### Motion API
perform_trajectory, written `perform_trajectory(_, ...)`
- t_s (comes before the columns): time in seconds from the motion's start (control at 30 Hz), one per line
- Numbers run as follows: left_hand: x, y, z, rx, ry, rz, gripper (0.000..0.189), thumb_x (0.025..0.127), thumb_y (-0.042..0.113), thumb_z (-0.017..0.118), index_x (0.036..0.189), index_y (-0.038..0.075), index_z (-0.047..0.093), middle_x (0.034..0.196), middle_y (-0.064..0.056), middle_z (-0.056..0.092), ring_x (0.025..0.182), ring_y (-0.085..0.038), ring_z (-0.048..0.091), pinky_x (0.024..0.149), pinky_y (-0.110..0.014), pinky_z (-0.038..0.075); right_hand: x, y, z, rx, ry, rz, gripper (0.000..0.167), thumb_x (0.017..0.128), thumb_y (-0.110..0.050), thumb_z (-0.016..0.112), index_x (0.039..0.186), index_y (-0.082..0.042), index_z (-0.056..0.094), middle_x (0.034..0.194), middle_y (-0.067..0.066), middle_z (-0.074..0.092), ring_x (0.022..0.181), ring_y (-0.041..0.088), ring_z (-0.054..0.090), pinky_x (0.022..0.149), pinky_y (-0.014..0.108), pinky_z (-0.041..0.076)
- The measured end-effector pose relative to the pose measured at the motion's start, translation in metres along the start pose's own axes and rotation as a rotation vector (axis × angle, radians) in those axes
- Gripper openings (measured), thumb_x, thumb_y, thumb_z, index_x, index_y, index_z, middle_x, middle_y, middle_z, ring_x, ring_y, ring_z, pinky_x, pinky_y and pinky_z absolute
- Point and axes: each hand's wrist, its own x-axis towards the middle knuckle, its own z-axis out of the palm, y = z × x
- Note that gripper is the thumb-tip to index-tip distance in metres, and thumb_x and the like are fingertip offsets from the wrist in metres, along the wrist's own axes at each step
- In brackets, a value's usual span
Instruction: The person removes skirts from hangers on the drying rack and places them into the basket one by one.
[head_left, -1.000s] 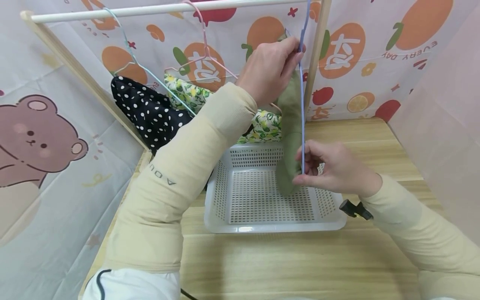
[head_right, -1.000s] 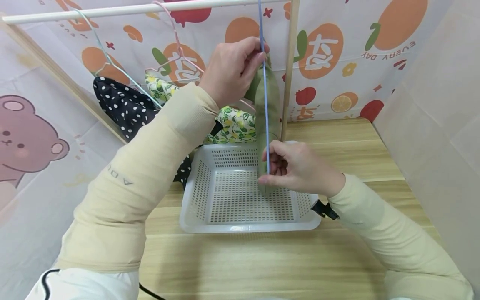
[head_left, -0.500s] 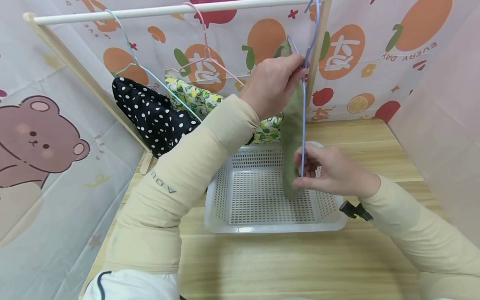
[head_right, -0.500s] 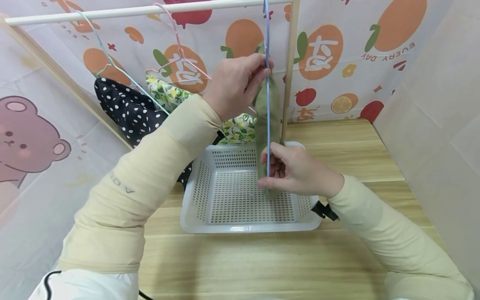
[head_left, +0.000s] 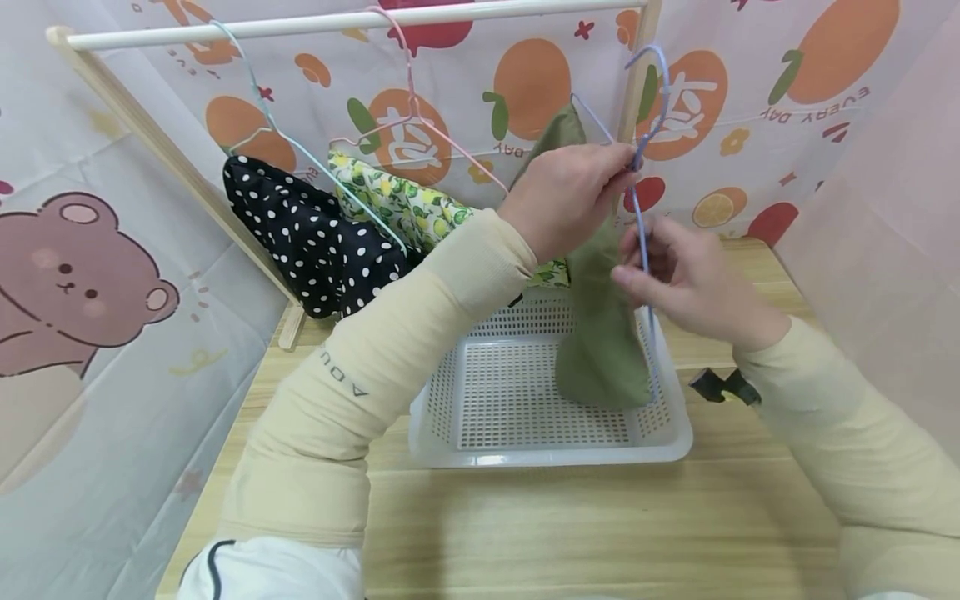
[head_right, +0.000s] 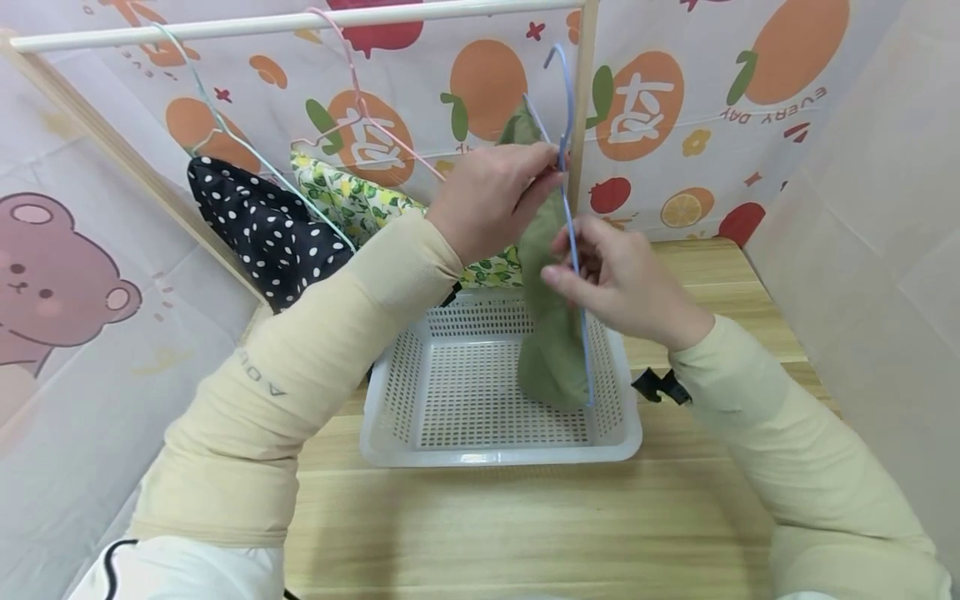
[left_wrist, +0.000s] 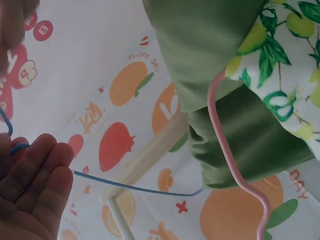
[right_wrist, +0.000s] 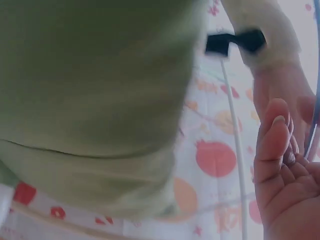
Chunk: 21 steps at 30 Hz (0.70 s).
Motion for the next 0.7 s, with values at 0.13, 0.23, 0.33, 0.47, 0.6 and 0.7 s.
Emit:
perform_trajectory(0.13, -0.002, 0.006, 0.003, 0.021, -0.014, 0.024, 0.021, 0.101, 0.020, 0.051, 0.104, 0.004, 0.064, 0.083, -0.002, 0.066, 0.074, -0.014, 0.058, 0.073, -0.023, 0.048, 0.007, -0.004, -0.017, -0.038, 0.051, 0.064, 0.022, 0.086, 0.005, 0.066, 0.107, 0.001, 0.059, 0.075, 0.004, 0.063, 0.054, 0.014, 0.059, 0.050, 0.020, 0.049)
perform_trajectory(0.23, -0.003, 0.011, 0.007, 0.070, -0.018, 0.050, 0.021, 0.101, 0.022, 0.050, 0.102, 0.005, 0.063, 0.081, -0.002, 0.065, 0.073, -0.014, 0.060, 0.070, -0.024, 0.049, 0.012, -0.007, -0.025, -0.085, 0.067, 0.094, 0.022, 0.088, 0.002, 0.066, 0.109, 0.000, 0.059, 0.073, 0.004, 0.065, 0.052, 0.013, 0.058, 0.046, 0.020, 0.045)
perform_trajectory(0.33, -0.005, 0.015, 0.010, 0.126, -0.025, 0.092, 0.022, 0.102, 0.021, 0.046, 0.099, 0.006, 0.062, 0.077, -0.003, 0.062, 0.071, -0.016, 0.059, 0.067, -0.025, 0.049, 0.014, -0.009, -0.028, -0.113, 0.079, 0.129, 0.022, 0.089, -0.002, 0.065, 0.110, 0.000, 0.060, 0.073, 0.004, 0.066, 0.051, 0.013, 0.058, 0.045, 0.020, 0.044)
perform_trajectory(0.47, -0.008, 0.020, 0.013, 0.165, -0.063, 0.118, 0.023, 0.100, 0.010, 0.042, 0.106, 0.003, 0.064, 0.082, -0.004, 0.065, 0.078, -0.017, 0.061, 0.072, -0.026, 0.051, 0.014, -0.011, -0.030, -0.111, 0.108, 0.220, 0.014, 0.090, -0.007, 0.066, 0.103, -0.002, 0.062, 0.070, 0.006, 0.064, 0.050, 0.015, 0.058, 0.045, 0.020, 0.045)
perform_trajectory(0.6, -0.009, 0.024, 0.014, 0.201, -0.134, 0.121, 0.033, 0.095, 0.004, 0.040, 0.121, 0.001, 0.061, 0.095, -0.004, 0.068, 0.090, -0.018, 0.063, 0.082, -0.025, 0.051, 0.014, -0.012, -0.030, -0.132, 0.121, 0.281, 0.011, 0.089, -0.011, 0.068, 0.094, -0.003, 0.063, 0.065, 0.008, 0.062, 0.048, 0.016, 0.057, 0.043, 0.020, 0.043)
perform_trajectory(0.7, -0.009, 0.027, 0.014, 0.224, -0.170, 0.139, 0.037, 0.095, 0.004, 0.041, 0.127, 0.000, 0.058, 0.100, -0.006, 0.069, 0.093, -0.018, 0.063, 0.086, -0.025, 0.051, 0.015, -0.012, -0.029, -0.184, 0.108, 0.297, 0.011, 0.089, -0.015, 0.067, 0.089, -0.004, 0.064, 0.062, 0.007, 0.061, 0.048, 0.015, 0.058, 0.042, 0.021, 0.041)
